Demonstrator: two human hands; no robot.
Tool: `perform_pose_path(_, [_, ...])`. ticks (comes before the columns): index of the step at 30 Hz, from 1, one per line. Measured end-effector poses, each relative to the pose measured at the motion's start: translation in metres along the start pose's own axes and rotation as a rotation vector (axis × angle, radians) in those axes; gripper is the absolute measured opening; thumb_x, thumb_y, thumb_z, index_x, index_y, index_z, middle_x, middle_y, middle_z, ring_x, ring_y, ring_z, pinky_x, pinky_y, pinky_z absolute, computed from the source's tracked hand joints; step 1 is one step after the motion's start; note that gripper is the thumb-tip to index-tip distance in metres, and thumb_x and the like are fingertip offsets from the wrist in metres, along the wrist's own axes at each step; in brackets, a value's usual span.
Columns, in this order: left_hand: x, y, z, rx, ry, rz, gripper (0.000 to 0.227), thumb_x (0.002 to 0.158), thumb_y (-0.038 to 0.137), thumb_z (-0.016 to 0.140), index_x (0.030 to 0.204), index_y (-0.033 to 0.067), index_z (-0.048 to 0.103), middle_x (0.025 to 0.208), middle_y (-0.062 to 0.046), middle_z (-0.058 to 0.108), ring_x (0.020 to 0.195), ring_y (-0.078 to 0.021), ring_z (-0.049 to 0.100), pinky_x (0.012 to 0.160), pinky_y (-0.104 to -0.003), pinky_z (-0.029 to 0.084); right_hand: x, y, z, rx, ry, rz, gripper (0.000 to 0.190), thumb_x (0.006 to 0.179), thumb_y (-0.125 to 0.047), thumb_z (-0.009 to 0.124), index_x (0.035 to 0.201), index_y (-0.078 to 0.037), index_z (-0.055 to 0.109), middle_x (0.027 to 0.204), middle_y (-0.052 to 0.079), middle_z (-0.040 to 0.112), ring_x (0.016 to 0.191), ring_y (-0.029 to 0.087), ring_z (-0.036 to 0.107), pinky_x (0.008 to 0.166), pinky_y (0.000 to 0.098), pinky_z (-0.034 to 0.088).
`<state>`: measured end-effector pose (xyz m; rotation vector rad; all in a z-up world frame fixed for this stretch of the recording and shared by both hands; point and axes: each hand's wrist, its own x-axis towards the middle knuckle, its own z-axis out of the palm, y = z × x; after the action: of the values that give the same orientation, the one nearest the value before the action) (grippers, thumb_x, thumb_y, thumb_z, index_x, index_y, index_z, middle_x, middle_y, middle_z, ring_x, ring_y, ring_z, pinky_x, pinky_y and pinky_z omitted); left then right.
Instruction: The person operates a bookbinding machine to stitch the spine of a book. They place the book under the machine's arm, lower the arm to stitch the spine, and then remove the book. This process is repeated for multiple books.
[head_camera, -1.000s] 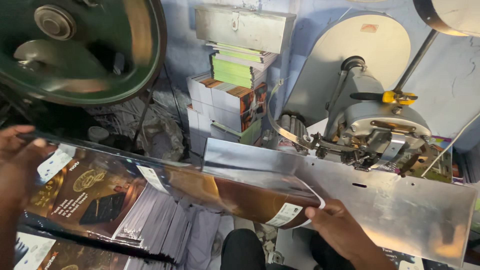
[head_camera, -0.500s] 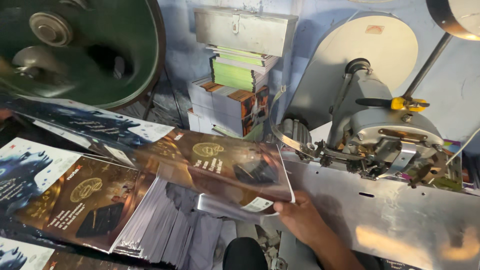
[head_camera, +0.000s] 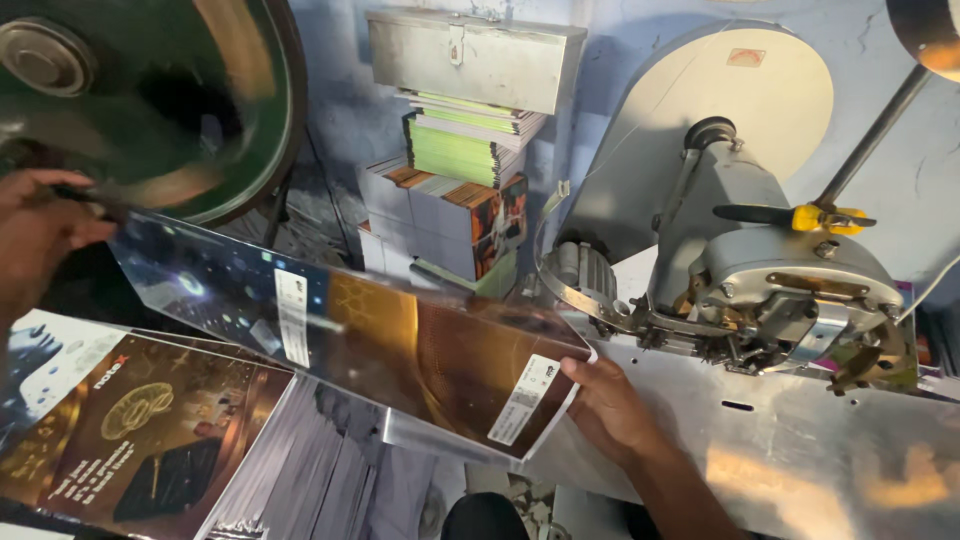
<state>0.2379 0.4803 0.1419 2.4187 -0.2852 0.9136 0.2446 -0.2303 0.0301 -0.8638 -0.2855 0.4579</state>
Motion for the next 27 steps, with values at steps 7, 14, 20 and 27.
perform_pose_path(7, [0.013,0.051,0.047,-0.281,0.014,-0.574,0.036,0.095,0.002,0.072,0.131,0.0011,0.064,0.100,-0.016,0.068,0.088,-0.0252,0.069,0.080,-0.035,0.058,0.009,0.003,-0.029,-0.356,0.356,0.027,0.040,0.093,-0.029,0.067,0.123,-0.002,0.070,0.104,0.005,0.076,0.089,0.016,0.074,0.081,0.0341,0.061])
perform_pose_path(14, [0.022,0.053,0.088,-0.115,-0.112,-0.701,0.031,0.092,0.013,0.076,0.122,0.0097,0.072,0.090,-0.007,0.067,0.072,-0.0172,0.059,0.062,-0.034,0.047,0.002,-0.010,-0.044,-0.700,0.424,0.040,0.041,0.096,-0.036,0.061,0.122,-0.006,0.071,0.093,0.008,0.077,0.077,0.019,0.073,0.065,0.0351,0.062])
perform_pose_path(20, [0.012,0.058,0.106,-0.088,-0.171,-0.677,0.037,0.092,0.016,0.078,0.129,0.0126,0.073,0.087,-0.011,0.066,0.069,-0.0184,0.056,0.057,-0.037,0.043,-0.023,-0.040,-0.018,-0.756,0.434,0.095,0.043,0.096,-0.039,0.058,0.124,-0.010,0.073,0.094,0.006,0.077,0.077,0.016,0.072,0.063,0.0317,0.059])
perform_pose_path(27, [0.004,0.087,0.133,-0.239,-0.182,-0.727,0.044,0.085,0.017,0.077,0.129,0.0124,0.070,0.096,-0.010,0.070,0.081,-0.0179,0.067,0.070,-0.036,0.054,-0.030,-0.048,-0.060,-0.885,0.649,0.163,0.050,0.089,-0.047,0.069,0.103,0.000,0.078,0.082,0.009,0.075,0.070,0.022,0.072,0.060,0.0358,0.058])
